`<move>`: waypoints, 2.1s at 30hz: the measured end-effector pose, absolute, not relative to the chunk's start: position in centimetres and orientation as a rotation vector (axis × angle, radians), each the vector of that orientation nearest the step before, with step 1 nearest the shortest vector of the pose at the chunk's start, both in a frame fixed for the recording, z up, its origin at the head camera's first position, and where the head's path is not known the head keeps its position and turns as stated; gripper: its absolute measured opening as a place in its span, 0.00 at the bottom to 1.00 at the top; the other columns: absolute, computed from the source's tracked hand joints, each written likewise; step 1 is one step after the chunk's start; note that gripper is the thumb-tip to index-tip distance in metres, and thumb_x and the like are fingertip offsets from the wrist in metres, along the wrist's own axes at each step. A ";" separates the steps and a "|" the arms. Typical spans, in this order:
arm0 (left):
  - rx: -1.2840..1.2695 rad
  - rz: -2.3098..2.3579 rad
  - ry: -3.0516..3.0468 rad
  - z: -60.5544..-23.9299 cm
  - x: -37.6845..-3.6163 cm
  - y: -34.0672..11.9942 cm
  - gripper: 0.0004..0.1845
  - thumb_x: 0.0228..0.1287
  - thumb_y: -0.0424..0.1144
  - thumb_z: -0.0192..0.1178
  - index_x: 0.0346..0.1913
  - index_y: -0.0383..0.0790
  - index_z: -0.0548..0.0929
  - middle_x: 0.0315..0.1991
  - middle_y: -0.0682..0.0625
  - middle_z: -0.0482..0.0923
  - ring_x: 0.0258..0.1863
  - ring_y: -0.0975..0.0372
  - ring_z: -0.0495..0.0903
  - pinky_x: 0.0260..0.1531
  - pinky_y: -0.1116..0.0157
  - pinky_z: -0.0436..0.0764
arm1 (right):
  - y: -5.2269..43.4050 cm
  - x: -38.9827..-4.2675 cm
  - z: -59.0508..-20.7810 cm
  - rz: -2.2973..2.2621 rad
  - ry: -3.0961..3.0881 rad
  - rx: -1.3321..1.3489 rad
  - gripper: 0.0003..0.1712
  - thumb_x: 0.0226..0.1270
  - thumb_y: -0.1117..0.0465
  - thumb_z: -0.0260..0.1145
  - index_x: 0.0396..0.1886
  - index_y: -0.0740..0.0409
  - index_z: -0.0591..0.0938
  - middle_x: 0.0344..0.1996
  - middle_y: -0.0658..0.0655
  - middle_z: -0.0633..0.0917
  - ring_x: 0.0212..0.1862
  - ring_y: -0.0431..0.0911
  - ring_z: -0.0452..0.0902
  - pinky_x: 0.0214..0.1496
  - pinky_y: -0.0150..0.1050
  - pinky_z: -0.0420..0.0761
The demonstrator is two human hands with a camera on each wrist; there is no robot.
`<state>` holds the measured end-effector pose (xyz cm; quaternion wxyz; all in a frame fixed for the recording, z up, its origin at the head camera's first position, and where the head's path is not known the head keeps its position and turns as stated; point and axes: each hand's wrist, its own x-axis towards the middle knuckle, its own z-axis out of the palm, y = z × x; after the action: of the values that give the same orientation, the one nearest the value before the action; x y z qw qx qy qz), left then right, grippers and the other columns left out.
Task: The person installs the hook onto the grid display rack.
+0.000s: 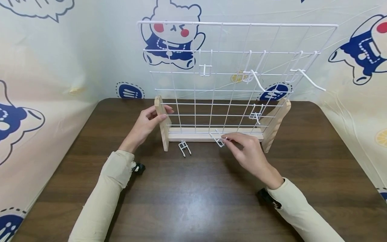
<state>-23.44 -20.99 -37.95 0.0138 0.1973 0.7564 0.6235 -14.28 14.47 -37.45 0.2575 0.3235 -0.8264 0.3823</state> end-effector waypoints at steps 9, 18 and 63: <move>0.611 1.930 2.352 -38.1 -23.5 -21.0 0.19 0.74 0.43 0.58 0.61 0.40 0.78 0.58 0.44 0.79 0.57 0.54 0.75 0.61 0.57 0.72 | 13.9 -14.0 -37.3 1.426 -2.142 0.870 0.13 0.59 0.75 0.71 0.44 0.64 0.88 0.37 0.57 0.90 0.38 0.48 0.88 0.44 0.31 0.82; 0.610 1.927 2.354 -37.9 -23.5 -21.0 0.19 0.73 0.44 0.58 0.61 0.40 0.79 0.58 0.44 0.79 0.57 0.54 0.75 0.62 0.54 0.71 | 13.3 -13.9 -36.9 1.714 -2.086 0.844 0.13 0.61 0.78 0.68 0.44 0.64 0.88 0.39 0.59 0.89 0.39 0.51 0.87 0.42 0.36 0.84; 0.613 1.965 2.329 -38.0 -23.6 -21.0 0.18 0.74 0.41 0.58 0.61 0.38 0.79 0.58 0.43 0.79 0.59 0.51 0.74 0.60 0.60 0.71 | 12.4 -17.0 -34.1 1.925 -1.769 0.774 0.13 0.73 0.73 0.58 0.51 0.71 0.84 0.51 0.68 0.85 0.53 0.61 0.82 0.56 0.49 0.79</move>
<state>-23.59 -21.01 -37.97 0.0168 0.1971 0.7492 0.6321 -16.97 12.43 -34.15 0.2060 0.2779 -0.6349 0.6909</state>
